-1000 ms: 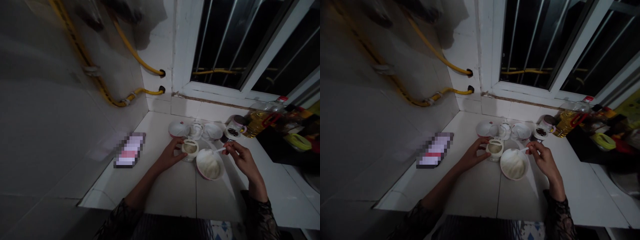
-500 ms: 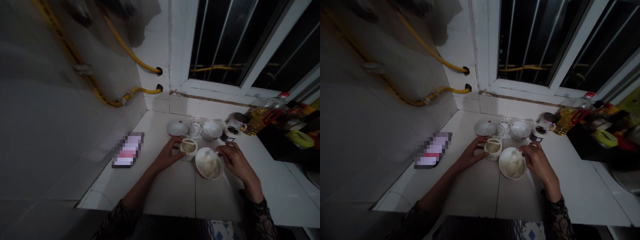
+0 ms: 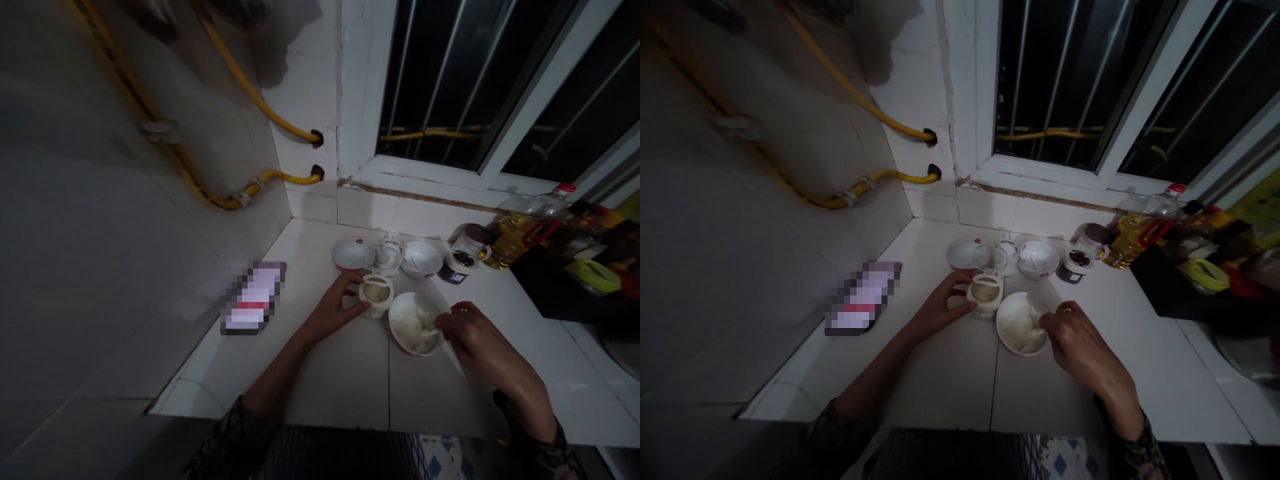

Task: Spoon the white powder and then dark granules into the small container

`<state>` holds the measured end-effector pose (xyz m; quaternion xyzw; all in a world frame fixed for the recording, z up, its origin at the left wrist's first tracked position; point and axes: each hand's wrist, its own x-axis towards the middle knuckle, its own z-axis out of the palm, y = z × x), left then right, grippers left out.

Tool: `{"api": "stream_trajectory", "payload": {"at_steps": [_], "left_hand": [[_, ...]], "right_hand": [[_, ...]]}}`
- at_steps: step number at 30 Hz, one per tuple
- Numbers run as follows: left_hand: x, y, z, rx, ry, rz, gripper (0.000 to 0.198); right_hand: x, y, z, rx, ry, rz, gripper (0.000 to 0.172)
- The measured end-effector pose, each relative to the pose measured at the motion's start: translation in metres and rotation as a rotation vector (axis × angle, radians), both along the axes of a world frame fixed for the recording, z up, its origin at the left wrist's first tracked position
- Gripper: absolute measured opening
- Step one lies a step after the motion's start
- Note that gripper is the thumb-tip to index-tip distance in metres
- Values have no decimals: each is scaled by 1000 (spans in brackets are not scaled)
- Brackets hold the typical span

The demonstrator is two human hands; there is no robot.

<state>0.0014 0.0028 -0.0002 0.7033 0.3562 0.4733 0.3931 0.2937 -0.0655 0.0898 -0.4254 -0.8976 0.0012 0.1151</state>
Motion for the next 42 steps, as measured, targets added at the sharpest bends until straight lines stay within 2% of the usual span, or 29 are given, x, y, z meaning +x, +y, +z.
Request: {"api": "stream_trajectory", "payload": {"at_steps": [3,9,12,15,18,22,24,27,29,32,34,37,40,42], "left_hand": [[0,0,0,-3,4,0,34],[0,1,0,-15,7,-1,34],[0,0,0,-17,5,-1,34],[0,0,1,-9,-4,1,33],[0,0,0,-5,1,4,34],[-1,1,-1,-1,9,5,34],[-1,1,-2,2,8,6,35],[-1,1,-1,2,5,10,34],[-1,0,0,3,7,7,33],[-1,0,0,11,7,0,33],[-1,1,-1,12,6,0,34],[-1,1,-2,2,4,-1,35],[-1,1,-2,-7,6,-1,34],[0,0,-1,-13,9,1,33]], "right_hand": [[-4,3,3,-4,76,5,33],[-5,34,-11,195,65,-73,33],[-5,33,-13,132,43,-15,37],[-3,25,-8,45,60,5,32],[-3,23,-11,135,46,-110,25],[-18,28,-26,241,67,-256,21],[-27,28,-29,183,132,-201,23],[-29,24,-24,14,205,-1,28],[-23,24,-20,41,225,62,29],[-12,28,-18,239,153,55,35],[-8,29,-18,273,41,53,40],[-4,21,-13,181,-72,60,43],[-1,7,-3,67,-79,66,43],[1,4,1,76,-64,63,43]]}}
